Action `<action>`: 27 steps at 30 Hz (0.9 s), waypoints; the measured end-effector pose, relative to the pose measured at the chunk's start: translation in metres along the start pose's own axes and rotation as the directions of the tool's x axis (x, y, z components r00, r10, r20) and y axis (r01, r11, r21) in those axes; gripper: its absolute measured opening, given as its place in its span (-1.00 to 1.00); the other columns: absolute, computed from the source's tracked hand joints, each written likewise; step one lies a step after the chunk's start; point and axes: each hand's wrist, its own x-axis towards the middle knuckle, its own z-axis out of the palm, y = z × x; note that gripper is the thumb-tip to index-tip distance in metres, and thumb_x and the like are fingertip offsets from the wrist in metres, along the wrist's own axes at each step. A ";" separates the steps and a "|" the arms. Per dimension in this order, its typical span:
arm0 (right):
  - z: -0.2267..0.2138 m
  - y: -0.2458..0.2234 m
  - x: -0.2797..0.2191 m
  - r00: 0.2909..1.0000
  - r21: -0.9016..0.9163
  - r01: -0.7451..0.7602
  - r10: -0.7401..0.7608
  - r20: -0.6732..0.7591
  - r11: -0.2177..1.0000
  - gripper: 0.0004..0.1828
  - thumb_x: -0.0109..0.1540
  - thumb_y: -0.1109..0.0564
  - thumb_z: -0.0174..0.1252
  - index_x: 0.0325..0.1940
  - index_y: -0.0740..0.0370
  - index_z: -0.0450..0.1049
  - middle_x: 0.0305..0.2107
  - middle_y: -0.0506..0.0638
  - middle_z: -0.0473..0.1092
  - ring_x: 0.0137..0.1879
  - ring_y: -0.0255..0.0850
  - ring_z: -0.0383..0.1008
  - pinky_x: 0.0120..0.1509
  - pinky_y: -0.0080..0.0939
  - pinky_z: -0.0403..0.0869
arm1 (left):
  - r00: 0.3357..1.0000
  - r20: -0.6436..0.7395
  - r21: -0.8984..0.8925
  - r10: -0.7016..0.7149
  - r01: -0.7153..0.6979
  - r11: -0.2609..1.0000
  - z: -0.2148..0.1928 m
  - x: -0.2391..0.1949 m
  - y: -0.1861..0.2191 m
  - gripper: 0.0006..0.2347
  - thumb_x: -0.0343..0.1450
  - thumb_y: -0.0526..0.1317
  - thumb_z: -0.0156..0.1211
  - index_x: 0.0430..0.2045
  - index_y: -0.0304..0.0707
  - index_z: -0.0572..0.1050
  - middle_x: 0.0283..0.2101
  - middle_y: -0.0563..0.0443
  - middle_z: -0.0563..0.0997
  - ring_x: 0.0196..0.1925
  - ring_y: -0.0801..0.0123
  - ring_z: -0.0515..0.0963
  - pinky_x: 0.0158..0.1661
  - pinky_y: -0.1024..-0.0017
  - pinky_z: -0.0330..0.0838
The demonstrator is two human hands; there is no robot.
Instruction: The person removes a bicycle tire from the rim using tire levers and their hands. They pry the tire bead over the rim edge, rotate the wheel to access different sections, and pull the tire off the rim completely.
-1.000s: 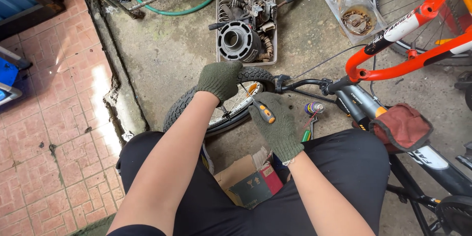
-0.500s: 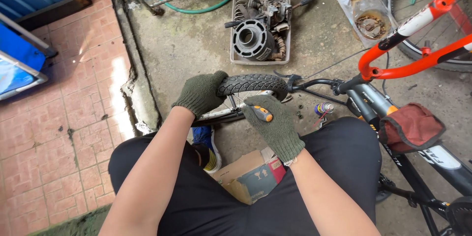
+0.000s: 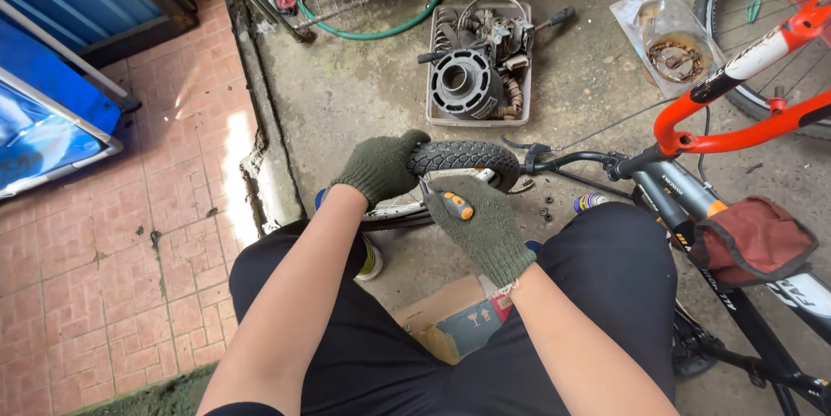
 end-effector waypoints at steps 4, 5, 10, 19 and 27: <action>-0.023 -0.026 0.012 0.941 0.021 -0.005 -0.002 0.337 1.000 -0.70 0.24 0.00 0.24 -0.08 0.22 0.64 -0.25 -0.08 0.60 0.03 -0.24 0.60 0.23 -0.36 0.44 | 0.999 0.007 -0.004 0.033 -0.033 0.999 -0.008 0.002 -0.002 -0.56 0.30 -0.18 0.08 0.13 0.00 0.33 -0.31 -0.38 0.64 -0.12 -0.37 0.65 -0.09 -0.23 0.50; -0.023 -0.036 0.010 0.950 -0.097 -0.032 0.060 0.306 0.995 -0.70 0.26 -0.03 0.19 -0.18 0.21 0.70 -0.40 -0.21 0.59 0.10 -0.29 0.56 0.43 -0.44 0.27 | 0.999 0.024 -0.010 0.036 -0.035 0.999 -0.009 0.004 -0.004 -0.54 0.29 -0.19 0.07 0.15 0.03 0.33 -0.29 -0.37 0.64 -0.10 -0.36 0.64 -0.07 -0.22 0.50; -0.016 0.003 0.003 0.965 0.163 0.088 -0.125 0.232 0.983 -0.74 0.19 0.12 0.32 -0.06 0.20 0.56 -0.24 -0.01 0.58 -0.24 -0.24 0.59 -0.14 -0.29 0.58 | 0.993 0.109 -0.113 0.049 -0.037 0.993 -0.026 0.005 0.008 -0.50 0.23 -0.20 0.09 0.13 -0.09 0.37 -0.23 -0.43 0.63 -0.05 -0.42 0.61 -0.04 -0.24 0.49; -0.040 -0.002 -0.007 0.960 -0.107 0.079 -0.047 0.277 0.991 -0.82 0.28 0.14 0.16 -0.12 0.29 0.54 -0.35 -0.02 0.52 -0.17 -0.24 0.57 0.04 -0.27 0.54 | 0.989 0.093 -0.004 0.117 -0.117 0.993 0.006 0.036 0.012 -0.58 0.23 -0.10 0.15 0.00 -0.04 0.38 -0.25 -0.32 0.63 -0.06 -0.33 0.64 -0.07 -0.18 0.52; -0.042 0.017 -0.018 0.899 -0.229 0.394 -0.321 0.297 0.890 -0.77 -0.02 -0.13 0.50 -0.38 -0.08 0.68 -0.24 -0.10 0.61 0.03 -0.14 0.61 0.24 0.00 0.43 | 0.990 0.054 0.055 0.130 -0.133 0.990 0.029 0.043 0.004 -0.49 0.23 -0.06 0.23 0.10 -0.04 0.35 -0.16 -0.31 0.64 0.00 -0.31 0.64 -0.03 -0.18 0.53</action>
